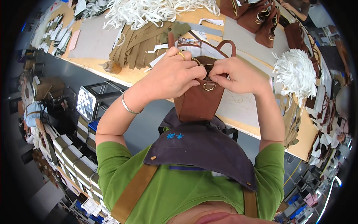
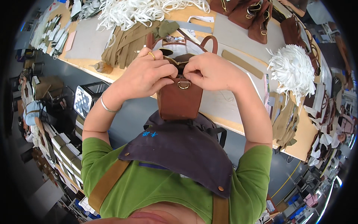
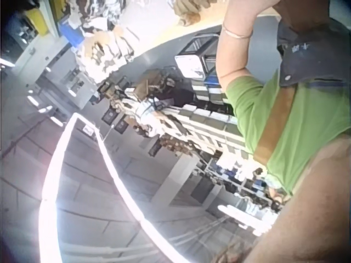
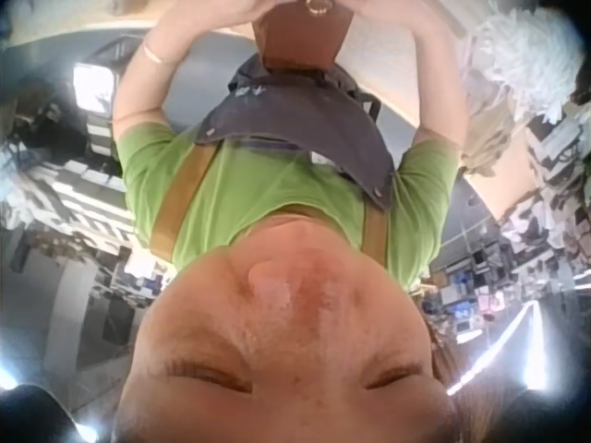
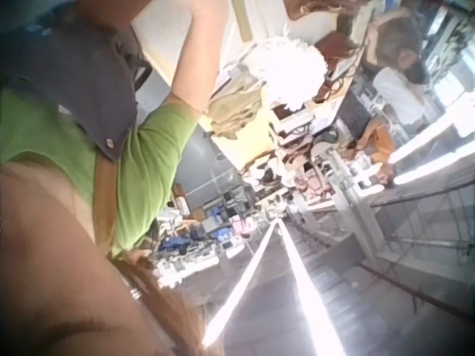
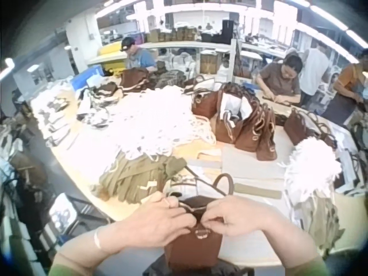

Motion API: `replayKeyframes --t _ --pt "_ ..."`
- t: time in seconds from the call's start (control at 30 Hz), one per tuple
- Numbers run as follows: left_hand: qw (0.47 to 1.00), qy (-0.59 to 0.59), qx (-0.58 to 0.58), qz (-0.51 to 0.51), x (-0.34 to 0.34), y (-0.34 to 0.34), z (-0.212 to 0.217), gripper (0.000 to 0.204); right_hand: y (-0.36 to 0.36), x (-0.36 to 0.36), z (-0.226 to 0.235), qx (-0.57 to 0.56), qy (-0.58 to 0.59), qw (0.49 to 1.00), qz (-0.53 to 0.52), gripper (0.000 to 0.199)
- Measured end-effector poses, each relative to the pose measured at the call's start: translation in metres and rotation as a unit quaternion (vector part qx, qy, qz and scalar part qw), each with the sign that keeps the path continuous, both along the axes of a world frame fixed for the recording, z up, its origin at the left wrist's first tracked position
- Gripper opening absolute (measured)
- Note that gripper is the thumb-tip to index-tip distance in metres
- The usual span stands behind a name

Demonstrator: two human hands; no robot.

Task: The person is assembling a small brown leather bag by aligning and pressing the zipper and lining into place.

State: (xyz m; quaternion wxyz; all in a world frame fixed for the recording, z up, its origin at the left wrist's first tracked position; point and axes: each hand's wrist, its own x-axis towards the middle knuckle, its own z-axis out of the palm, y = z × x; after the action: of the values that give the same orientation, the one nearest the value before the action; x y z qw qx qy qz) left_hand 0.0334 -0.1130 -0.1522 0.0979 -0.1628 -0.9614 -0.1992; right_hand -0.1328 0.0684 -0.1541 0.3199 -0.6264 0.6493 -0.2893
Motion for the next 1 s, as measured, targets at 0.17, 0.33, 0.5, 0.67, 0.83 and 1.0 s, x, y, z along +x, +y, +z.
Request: replayKeyframes --t 0.17,0.33,0.5,0.67,0.83,1.0 --pt "0.999 -0.015 0.033 0.005 0.001 0.002 -0.002 0.015 -0.012 -0.003 0.013 0.095 0.019 0.995 0.026 0.011" --pt "0.997 -0.014 0.073 -0.031 0.003 0.001 -0.008 0.01 -0.02 0.004 -0.002 0.03 0.147 0.988 0.021 0.012" --pt "0.989 -0.044 0.129 0.059 0.01 -0.006 -0.01 0.009 -0.015 0.004 0.016 0.053 0.123 0.99 0.033 0.01" --pt "0.982 -0.069 0.148 0.092 0.008 -0.008 -0.01 0.009 -0.015 -0.003 0.009 0.041 0.074 0.995 0.048 0.013" --pt "0.986 -0.022 0.139 0.09 0.008 -0.009 -0.018 0.01 -0.01 -0.008 0.009 0.031 0.027 0.998 0.048 0.014" --pt "0.989 -0.041 0.119 0.08 0.01 -0.011 -0.016 0.01 -0.008 -0.005 0.015 0.068 0.02 0.996 0.051 0.013"
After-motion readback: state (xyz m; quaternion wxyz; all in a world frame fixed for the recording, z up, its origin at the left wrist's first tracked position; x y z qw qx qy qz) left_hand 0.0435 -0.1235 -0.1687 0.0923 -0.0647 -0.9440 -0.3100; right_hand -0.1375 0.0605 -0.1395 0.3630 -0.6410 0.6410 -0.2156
